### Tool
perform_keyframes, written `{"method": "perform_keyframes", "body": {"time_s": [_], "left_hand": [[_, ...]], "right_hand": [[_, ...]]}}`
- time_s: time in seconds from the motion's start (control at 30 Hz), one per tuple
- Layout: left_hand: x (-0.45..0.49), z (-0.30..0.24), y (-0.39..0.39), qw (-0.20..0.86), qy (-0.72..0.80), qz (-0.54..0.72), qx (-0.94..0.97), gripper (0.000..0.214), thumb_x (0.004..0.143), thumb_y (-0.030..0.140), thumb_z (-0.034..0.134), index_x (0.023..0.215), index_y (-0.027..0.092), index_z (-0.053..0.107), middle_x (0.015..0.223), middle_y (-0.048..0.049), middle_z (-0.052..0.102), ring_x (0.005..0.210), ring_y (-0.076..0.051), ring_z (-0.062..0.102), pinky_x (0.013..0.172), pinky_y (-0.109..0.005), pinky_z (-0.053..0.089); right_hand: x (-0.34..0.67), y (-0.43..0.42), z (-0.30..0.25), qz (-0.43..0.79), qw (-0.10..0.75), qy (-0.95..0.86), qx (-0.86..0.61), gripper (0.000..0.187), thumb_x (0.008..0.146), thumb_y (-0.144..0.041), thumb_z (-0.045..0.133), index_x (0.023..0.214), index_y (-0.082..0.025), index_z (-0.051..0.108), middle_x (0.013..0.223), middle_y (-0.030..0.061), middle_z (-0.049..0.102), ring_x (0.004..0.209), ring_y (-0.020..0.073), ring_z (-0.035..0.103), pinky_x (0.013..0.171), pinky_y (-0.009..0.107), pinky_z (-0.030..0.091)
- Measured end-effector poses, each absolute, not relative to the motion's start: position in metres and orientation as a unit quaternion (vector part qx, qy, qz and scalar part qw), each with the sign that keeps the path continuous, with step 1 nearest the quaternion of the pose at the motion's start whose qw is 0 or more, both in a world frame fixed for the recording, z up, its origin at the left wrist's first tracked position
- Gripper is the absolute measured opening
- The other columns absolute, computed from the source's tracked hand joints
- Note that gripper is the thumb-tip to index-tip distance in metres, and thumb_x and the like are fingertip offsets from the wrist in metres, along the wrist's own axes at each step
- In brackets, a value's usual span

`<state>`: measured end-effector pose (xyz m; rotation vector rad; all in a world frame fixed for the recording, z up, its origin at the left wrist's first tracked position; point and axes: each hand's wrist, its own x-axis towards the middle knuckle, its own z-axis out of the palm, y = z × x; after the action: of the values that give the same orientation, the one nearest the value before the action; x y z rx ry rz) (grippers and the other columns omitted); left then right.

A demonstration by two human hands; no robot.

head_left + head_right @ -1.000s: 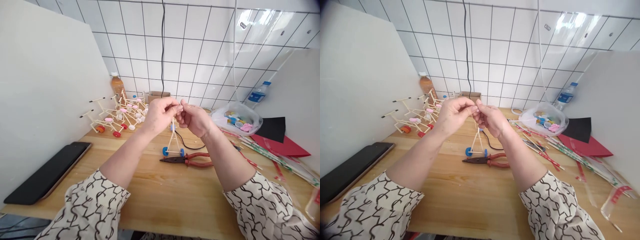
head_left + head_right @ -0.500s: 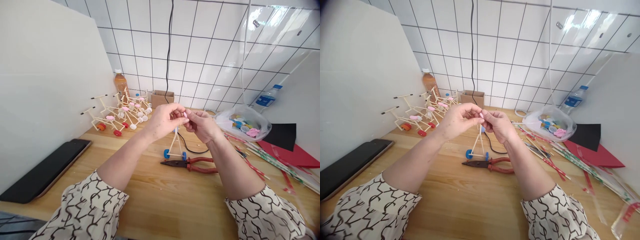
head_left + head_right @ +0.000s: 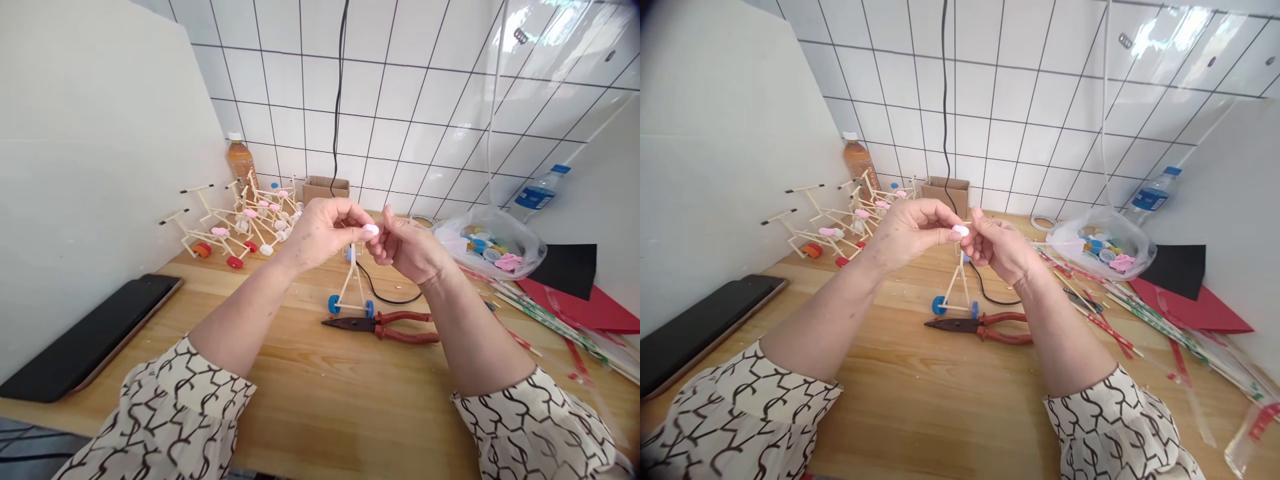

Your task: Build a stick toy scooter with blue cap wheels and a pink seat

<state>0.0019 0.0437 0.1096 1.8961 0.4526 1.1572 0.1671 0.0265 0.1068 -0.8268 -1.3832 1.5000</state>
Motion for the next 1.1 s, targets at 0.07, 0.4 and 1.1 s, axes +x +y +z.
{"method": "perform_keyframes", "body": {"time_s": [0.07,0.4,1.1], "left_hand": [[0.0026,0.1088,0.0434,0.414,0.178,0.475,0.756,0.012,0.077,0.021,0.064,0.072,0.012,0.06,0.067,-0.0032,0.068,0.063,-0.015,0.067,0.066,-0.03,0.056],[0.0067,0.105,0.0432,0.287,0.252,0.468,0.797,0.011,0.075,0.02,0.064,0.083,0.013,0.066,0.072,-0.0034,0.07,0.066,-0.013,0.066,0.062,-0.023,0.053],[0.0078,0.1042,0.0444,0.227,0.257,0.437,0.832,0.014,0.082,0.026,0.057,0.087,0.015,0.063,0.076,-0.0028,0.07,0.068,-0.013,0.064,0.061,-0.022,0.048]], "right_hand": [[0.1667,0.025,0.1088,0.599,0.446,-0.574,-0.336,0.04,0.071,-0.053,0.065,0.062,-0.014,0.06,0.054,0.0008,0.054,0.048,0.0077,0.043,0.04,0.02,0.024],[0.167,0.0262,0.1055,0.554,0.485,-0.568,-0.368,0.033,0.064,-0.043,0.074,0.058,-0.014,0.058,0.05,-0.0023,0.05,0.045,0.0055,0.037,0.041,0.02,0.023],[0.1644,0.0305,0.1028,0.53,0.506,-0.553,-0.397,0.043,0.062,-0.053,0.073,0.057,-0.013,0.057,0.046,-0.0029,0.049,0.041,0.004,0.038,0.037,0.017,0.022]]}}
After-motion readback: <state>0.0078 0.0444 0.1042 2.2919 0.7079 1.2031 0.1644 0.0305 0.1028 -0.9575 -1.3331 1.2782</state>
